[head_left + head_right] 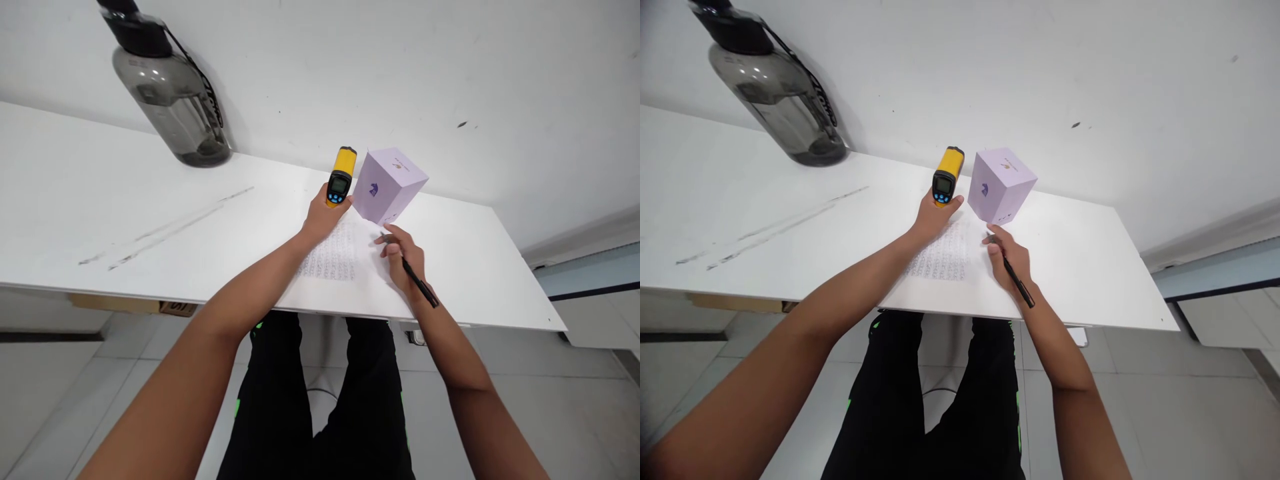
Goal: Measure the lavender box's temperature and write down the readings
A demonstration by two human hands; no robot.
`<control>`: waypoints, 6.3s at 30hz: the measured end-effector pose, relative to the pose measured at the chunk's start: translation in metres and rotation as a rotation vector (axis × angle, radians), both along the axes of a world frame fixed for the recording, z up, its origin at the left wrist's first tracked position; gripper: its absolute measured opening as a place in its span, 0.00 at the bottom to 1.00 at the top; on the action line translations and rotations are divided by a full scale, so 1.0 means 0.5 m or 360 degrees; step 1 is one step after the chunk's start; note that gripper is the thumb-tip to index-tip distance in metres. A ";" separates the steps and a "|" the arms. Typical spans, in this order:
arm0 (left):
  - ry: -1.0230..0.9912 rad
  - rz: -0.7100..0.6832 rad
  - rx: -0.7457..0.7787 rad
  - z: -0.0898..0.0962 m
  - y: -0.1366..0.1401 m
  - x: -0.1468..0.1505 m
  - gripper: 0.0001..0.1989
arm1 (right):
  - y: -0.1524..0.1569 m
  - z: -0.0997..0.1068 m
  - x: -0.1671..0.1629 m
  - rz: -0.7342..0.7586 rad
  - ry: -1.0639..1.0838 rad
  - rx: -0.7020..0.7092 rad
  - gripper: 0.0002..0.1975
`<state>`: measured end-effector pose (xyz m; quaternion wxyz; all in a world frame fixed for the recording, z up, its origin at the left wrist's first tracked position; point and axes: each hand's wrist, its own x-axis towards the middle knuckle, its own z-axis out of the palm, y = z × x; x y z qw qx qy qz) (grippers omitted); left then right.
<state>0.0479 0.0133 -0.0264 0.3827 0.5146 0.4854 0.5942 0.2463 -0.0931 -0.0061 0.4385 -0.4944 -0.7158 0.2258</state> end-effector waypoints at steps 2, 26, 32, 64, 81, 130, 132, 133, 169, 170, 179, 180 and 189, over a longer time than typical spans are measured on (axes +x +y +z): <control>0.0014 -0.0004 0.0018 0.001 -0.001 0.000 0.15 | -0.003 0.004 -0.002 -0.0060 0.0133 0.0005 0.32; 0.0189 0.0038 0.0085 -0.004 0.003 -0.004 0.14 | 0.008 -0.009 -0.031 0.0166 -0.0072 -0.0642 0.21; 0.0203 0.0013 0.0099 0.000 -0.001 -0.004 0.15 | 0.002 -0.012 -0.035 0.0124 -0.0107 -0.0584 0.24; 0.0202 0.0032 0.0125 0.003 -0.003 -0.003 0.14 | -0.001 0.000 -0.037 0.0107 -0.0130 -0.0575 0.22; 0.0221 0.0031 0.0107 0.000 -0.001 -0.002 0.15 | 0.004 0.001 -0.038 0.0089 -0.0088 -0.0582 0.22; 0.0283 0.0047 -0.0020 0.021 -0.017 -0.007 0.17 | 0.032 -0.028 -0.039 -0.0105 -0.0344 0.0204 0.20; 0.0282 0.0055 -0.0012 0.023 -0.019 -0.008 0.18 | 0.050 -0.035 -0.041 -0.0086 -0.0444 0.0366 0.19; 0.0275 0.0066 -0.0002 0.023 -0.019 -0.008 0.18 | 0.063 -0.037 -0.044 -0.0069 -0.0486 0.0397 0.18; 0.0202 0.0168 0.0120 0.014 -0.030 -0.022 0.19 | 0.193 -0.038 -0.050 -0.0592 0.0468 -0.0162 0.66; 0.0196 0.0135 0.0118 0.014 -0.032 -0.022 0.18 | 0.192 -0.036 -0.051 -0.0602 0.0457 -0.0150 0.64; 0.0154 -0.0106 0.0130 0.015 -0.045 -0.023 0.20 | 0.176 -0.009 -0.058 -0.0683 0.0558 -0.0159 0.58; 0.0150 -0.0093 0.0143 0.014 -0.044 -0.024 0.20 | 0.174 -0.005 -0.059 -0.0688 0.0592 -0.0138 0.58; 0.0146 -0.0100 0.0140 0.006 -0.034 -0.029 0.19 | 0.157 0.011 -0.061 -0.0696 0.0589 0.0037 0.58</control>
